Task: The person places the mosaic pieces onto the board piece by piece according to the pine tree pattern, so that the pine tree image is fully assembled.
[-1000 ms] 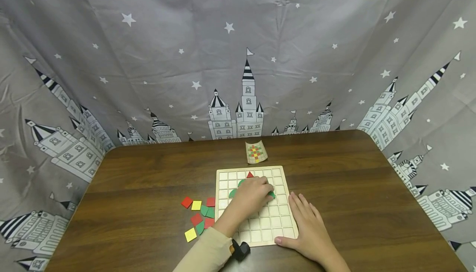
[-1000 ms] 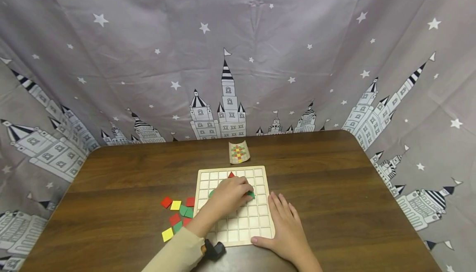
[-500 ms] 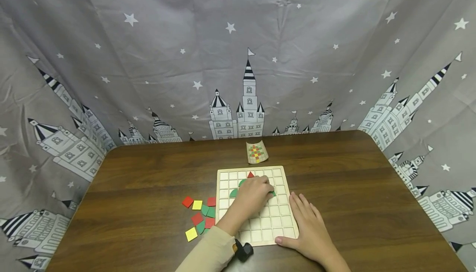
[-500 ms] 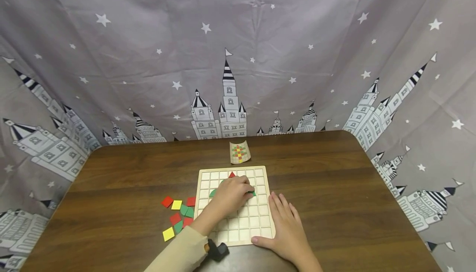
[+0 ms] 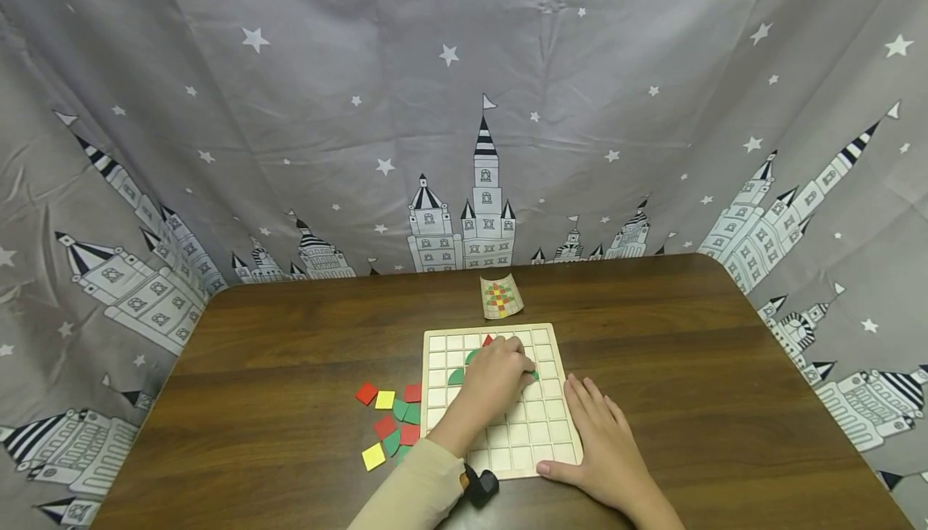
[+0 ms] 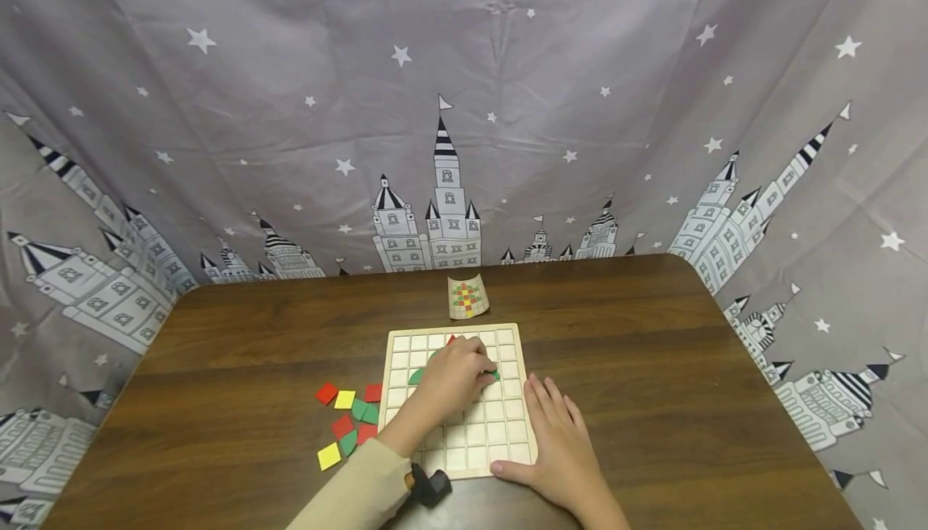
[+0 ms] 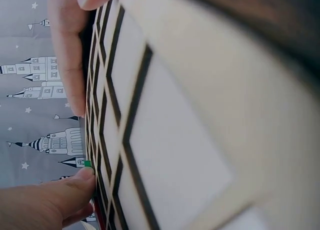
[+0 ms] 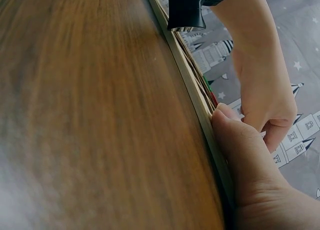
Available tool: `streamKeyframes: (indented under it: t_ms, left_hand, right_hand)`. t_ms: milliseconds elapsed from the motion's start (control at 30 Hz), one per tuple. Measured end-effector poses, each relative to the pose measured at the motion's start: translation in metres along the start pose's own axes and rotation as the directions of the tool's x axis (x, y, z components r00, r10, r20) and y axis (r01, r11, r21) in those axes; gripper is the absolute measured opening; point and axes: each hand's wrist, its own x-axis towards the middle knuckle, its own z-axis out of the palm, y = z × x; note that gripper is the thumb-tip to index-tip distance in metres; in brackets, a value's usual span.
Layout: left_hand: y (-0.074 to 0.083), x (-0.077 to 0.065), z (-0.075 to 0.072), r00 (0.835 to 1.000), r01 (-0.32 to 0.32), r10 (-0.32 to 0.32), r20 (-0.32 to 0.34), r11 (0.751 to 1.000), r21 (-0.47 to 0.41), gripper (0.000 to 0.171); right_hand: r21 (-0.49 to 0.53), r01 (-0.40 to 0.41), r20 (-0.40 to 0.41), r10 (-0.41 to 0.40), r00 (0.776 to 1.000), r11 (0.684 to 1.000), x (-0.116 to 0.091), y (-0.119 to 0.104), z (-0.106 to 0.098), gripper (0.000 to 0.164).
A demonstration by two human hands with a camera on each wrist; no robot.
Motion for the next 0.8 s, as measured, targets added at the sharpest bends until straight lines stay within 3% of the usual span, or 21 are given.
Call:
streamKeyframes:
  t_ms: [233,800]
  left_hand:
    - [-0.0007,0.0010,-0.0010,0.999,0.031,-0.031,-0.007,0.999,-0.016,0.019]
    - [0.0023,0.0004,-0.0003,0.999,0.044,-0.042,-0.032,0.997,0.056,0.015]
  right_hand:
    - [-0.003,-0.002,0.004,0.002,1.000,1.000,0.0000,-0.0011,-0.0002,0.122]
    - [0.002,-0.002,-0.006,0.002,1.000,1.000,-0.0009,0.0006,0.0014,0.122]
